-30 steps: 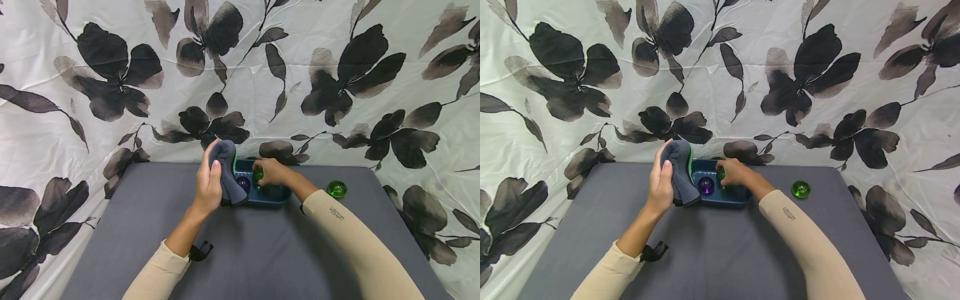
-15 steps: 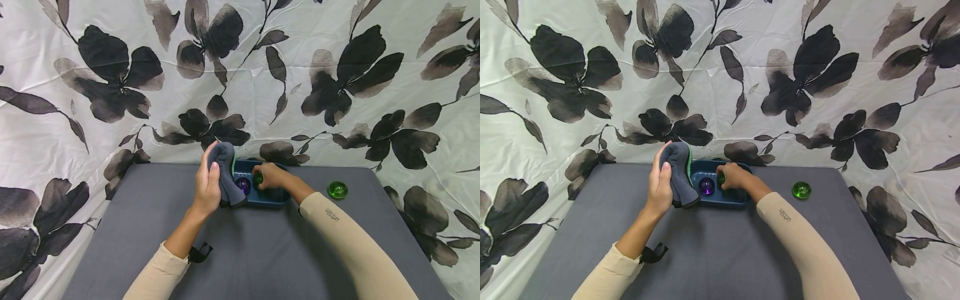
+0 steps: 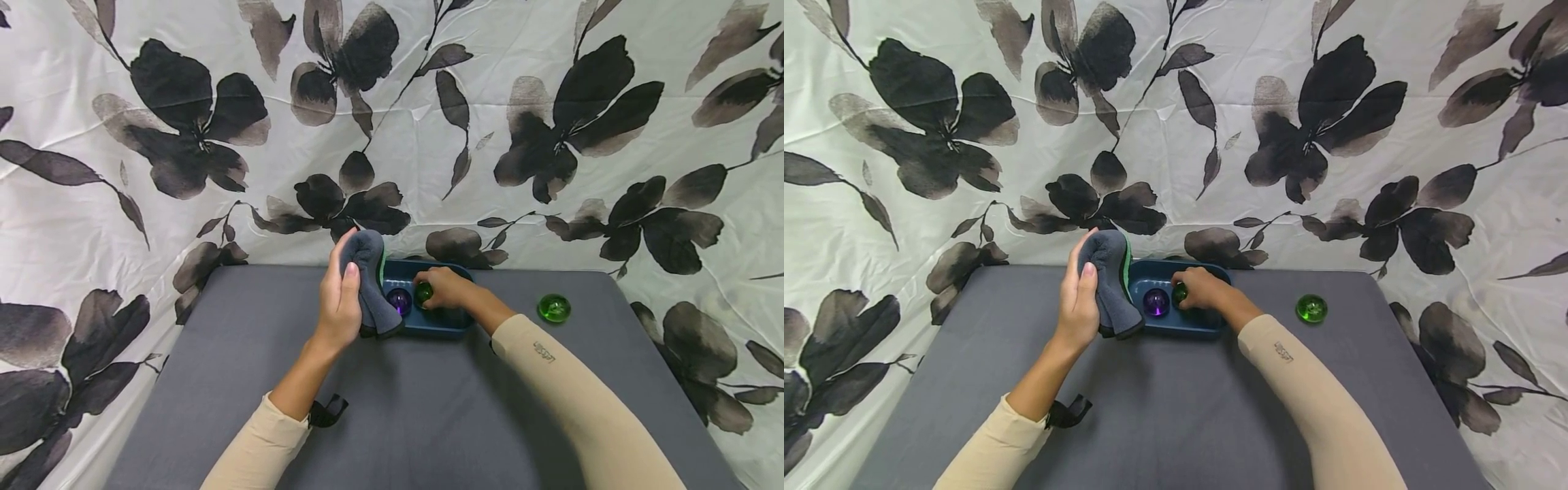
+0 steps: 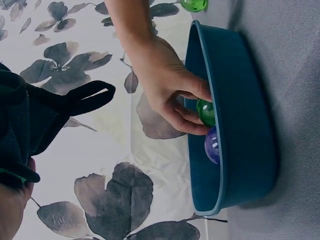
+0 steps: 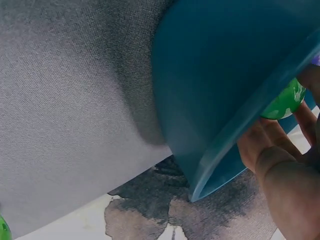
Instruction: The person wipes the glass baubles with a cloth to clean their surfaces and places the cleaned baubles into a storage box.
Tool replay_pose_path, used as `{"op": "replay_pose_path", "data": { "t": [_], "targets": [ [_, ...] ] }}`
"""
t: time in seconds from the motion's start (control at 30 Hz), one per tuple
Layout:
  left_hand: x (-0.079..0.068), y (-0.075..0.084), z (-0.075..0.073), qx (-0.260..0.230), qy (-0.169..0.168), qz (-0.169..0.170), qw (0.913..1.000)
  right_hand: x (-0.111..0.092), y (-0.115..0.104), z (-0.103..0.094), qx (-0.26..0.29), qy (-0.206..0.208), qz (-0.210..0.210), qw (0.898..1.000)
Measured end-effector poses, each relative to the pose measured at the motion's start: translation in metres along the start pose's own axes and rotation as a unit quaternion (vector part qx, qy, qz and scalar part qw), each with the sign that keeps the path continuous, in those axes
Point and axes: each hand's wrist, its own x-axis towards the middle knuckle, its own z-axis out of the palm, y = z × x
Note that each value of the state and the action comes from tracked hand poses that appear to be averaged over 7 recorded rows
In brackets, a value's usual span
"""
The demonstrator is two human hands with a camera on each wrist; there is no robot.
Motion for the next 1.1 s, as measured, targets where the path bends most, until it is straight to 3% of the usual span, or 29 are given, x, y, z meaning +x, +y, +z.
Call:
{"op": "replay_pose_path", "data": {
  "t": [0.23, 0.53, 0.87, 1.1],
  "targets": [
    [0.001, 0.000, 0.003, 0.000, -0.004, -0.009, 0.9999, -0.004, 0.001, 0.000, -0.002, -0.007, 0.008, 1.000],
    [0.005, -0.005, 0.008, -0.004, 0.001, -0.005, 1.0000, -0.009, 0.008, -0.011, 0.017, 0.019, 0.017, 1.000],
    [0.008, -0.013, 0.019, 0.019, 0.015, 0.004, 0.9997, -0.018, 0.027, -0.031, 0.097, 0.097, 0.011, 0.991],
    [0.010, -0.018, 0.028, 0.031, 0.022, 0.003, 0.9993, -0.033, 0.041, -0.038, 0.116, 0.166, -0.027, 0.979]
  ]
}}
